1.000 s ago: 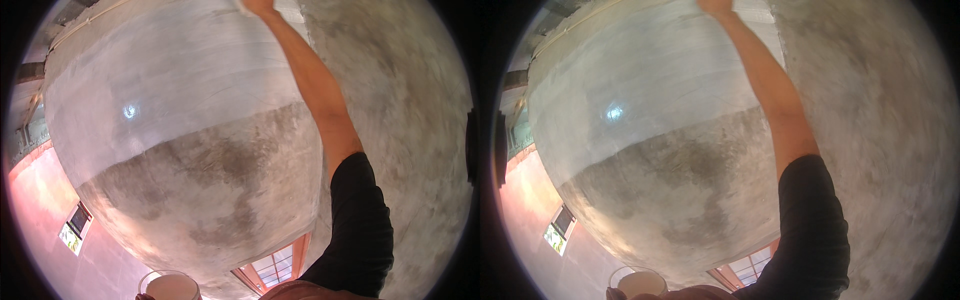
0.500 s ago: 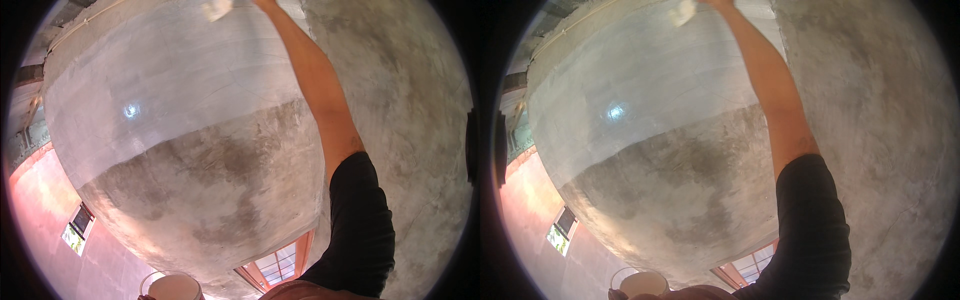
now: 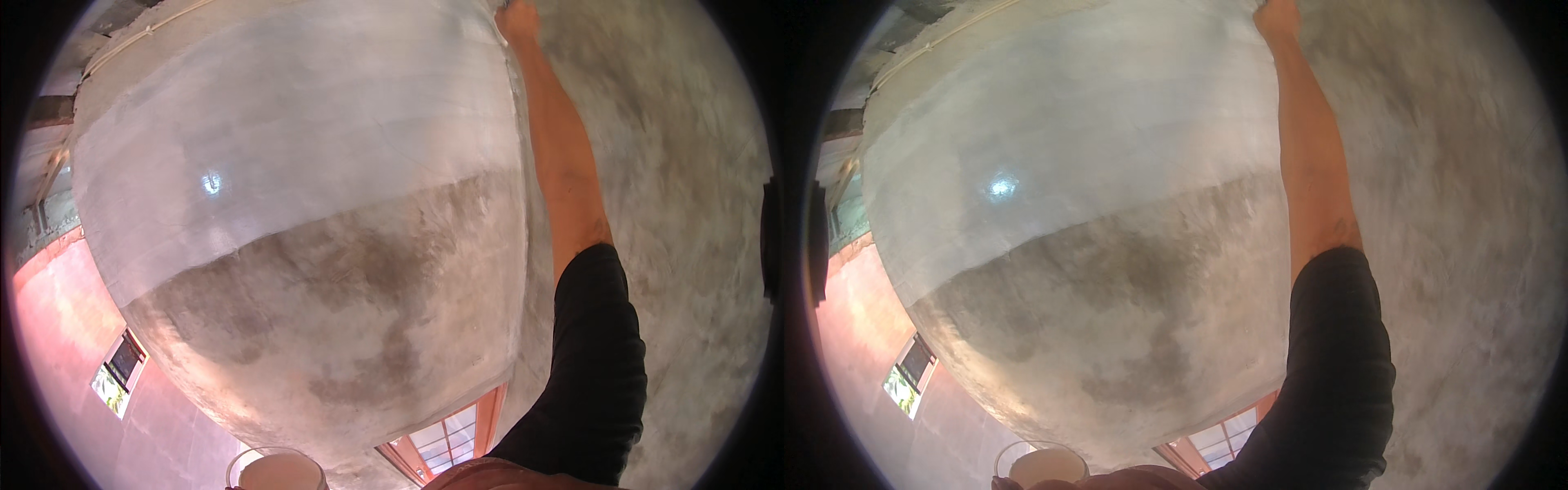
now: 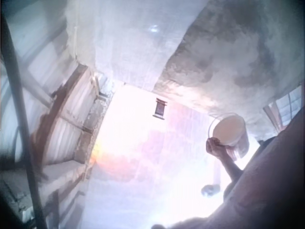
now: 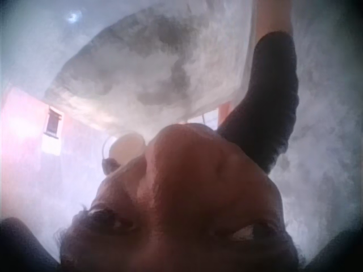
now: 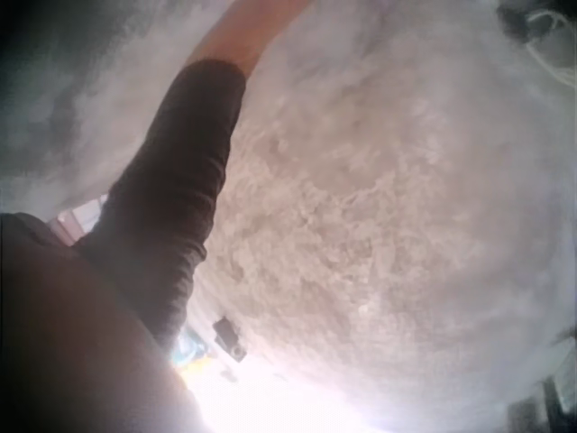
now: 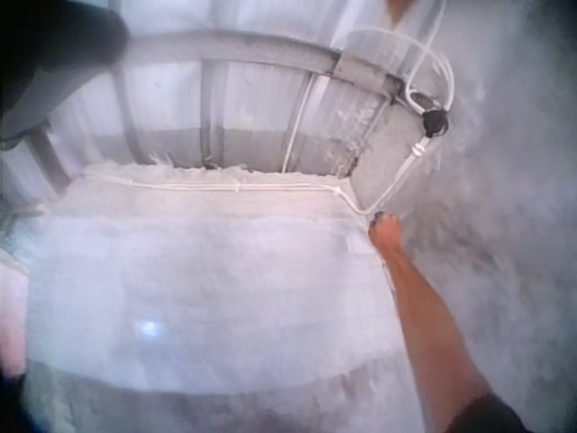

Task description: The person paints a ceiling using a paintbrush and a paint can. They repeatedly dip the brush into the can and apply white paint to the ceiling surface in broad strokes.

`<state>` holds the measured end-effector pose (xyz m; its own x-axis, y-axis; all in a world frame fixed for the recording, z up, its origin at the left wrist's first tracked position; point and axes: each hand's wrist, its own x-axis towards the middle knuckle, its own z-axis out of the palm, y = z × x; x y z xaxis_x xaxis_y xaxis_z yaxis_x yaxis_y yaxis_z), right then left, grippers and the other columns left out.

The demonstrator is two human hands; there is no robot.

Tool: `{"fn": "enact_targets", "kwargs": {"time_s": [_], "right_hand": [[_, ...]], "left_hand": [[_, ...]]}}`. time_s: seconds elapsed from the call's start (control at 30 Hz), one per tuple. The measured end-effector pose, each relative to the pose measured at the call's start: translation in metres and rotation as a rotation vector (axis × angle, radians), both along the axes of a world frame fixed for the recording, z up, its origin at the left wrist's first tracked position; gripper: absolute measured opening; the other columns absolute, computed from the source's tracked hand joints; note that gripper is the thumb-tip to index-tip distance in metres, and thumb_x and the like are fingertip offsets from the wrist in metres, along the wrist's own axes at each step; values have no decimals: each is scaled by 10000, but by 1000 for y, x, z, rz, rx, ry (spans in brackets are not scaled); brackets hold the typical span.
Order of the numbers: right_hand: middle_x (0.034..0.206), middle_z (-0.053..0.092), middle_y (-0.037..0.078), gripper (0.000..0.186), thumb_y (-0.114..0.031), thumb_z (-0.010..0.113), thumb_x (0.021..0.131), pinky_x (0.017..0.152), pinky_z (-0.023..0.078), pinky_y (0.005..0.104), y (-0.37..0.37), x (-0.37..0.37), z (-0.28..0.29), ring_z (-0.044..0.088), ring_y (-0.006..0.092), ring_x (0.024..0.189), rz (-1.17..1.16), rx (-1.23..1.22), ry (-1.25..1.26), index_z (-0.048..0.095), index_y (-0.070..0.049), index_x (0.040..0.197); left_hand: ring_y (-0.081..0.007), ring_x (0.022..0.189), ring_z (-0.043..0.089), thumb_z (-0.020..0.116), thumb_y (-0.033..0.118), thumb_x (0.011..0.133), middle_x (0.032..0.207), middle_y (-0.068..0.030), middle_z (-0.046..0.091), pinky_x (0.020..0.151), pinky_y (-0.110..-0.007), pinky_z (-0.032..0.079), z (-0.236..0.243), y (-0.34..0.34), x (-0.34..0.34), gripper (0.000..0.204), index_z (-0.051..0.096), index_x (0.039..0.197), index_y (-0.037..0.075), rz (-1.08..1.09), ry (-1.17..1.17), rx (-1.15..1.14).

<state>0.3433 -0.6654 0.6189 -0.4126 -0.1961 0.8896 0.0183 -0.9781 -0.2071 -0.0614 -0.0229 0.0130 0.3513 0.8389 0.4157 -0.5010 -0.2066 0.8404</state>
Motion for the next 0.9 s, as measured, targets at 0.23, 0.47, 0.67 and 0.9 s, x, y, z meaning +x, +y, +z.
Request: {"fn": "enact_targets", "kwargs": {"time_s": [0.23,0.47,0.67,0.9], "right_hand": [[824,672,235,270,-214,608,822,706,536,440,58,-15,-18,662,382,764,87,14,157,683,22,927],[677,641,219,196,-166,589,782,655,524,451,272,-36,-18,649,355,665,534,-376,-46,639,21,750],[711,644,235,128,-96,611,662,663,517,456,403,-81,-23,644,385,694,879,-541,-64,638,25,631],[604,632,180,295,-224,655,770,628,489,436,347,-105,19,651,331,643,1176,-548,-252,612,35,636]], "left_hand": [[-172,612,462,537,135,890,649,-63,493,540,-292,361,-10,4,0,218,525,700,29,34,42,-15],[-223,700,499,552,119,889,741,-107,528,607,-330,406,-9,8,-7,162,549,783,-3,109,60,24],[-268,776,532,564,105,888,819,-145,557,664,-362,445,-20,9,1,140,570,855,-30,144,63,71],[-319,864,570,579,90,887,910,-190,592,731,-400,490,-59,22,0,160,595,938,-61,300,99,225]]}}
